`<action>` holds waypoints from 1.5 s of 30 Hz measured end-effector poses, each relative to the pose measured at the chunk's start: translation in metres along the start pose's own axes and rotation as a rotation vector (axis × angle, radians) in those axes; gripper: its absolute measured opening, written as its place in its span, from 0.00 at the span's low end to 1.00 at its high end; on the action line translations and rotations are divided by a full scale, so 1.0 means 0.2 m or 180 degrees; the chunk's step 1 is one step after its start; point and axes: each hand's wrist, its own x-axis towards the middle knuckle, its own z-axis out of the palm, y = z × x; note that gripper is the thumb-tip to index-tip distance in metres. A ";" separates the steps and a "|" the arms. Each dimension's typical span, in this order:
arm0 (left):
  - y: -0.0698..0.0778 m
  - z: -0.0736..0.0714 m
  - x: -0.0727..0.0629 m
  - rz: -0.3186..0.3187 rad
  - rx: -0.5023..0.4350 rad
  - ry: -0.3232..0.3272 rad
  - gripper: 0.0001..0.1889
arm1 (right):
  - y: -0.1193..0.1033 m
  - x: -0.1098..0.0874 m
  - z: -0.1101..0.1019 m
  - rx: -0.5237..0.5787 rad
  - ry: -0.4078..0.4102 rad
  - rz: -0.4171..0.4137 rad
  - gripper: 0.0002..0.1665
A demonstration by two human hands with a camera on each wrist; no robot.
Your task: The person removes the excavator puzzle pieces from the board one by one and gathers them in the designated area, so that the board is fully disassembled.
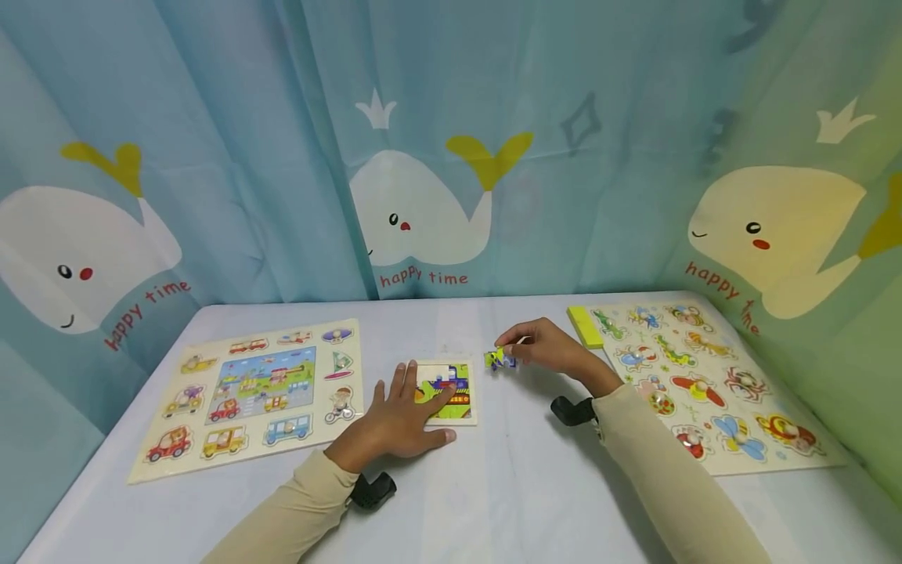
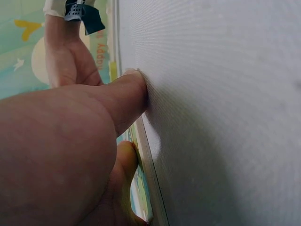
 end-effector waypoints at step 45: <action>0.01 -0.02 0.00 -0.0031 0.0059 -0.0022 0.36 | 0.08 0.03 -0.01 -0.0961 0.0182 0.0228 0.08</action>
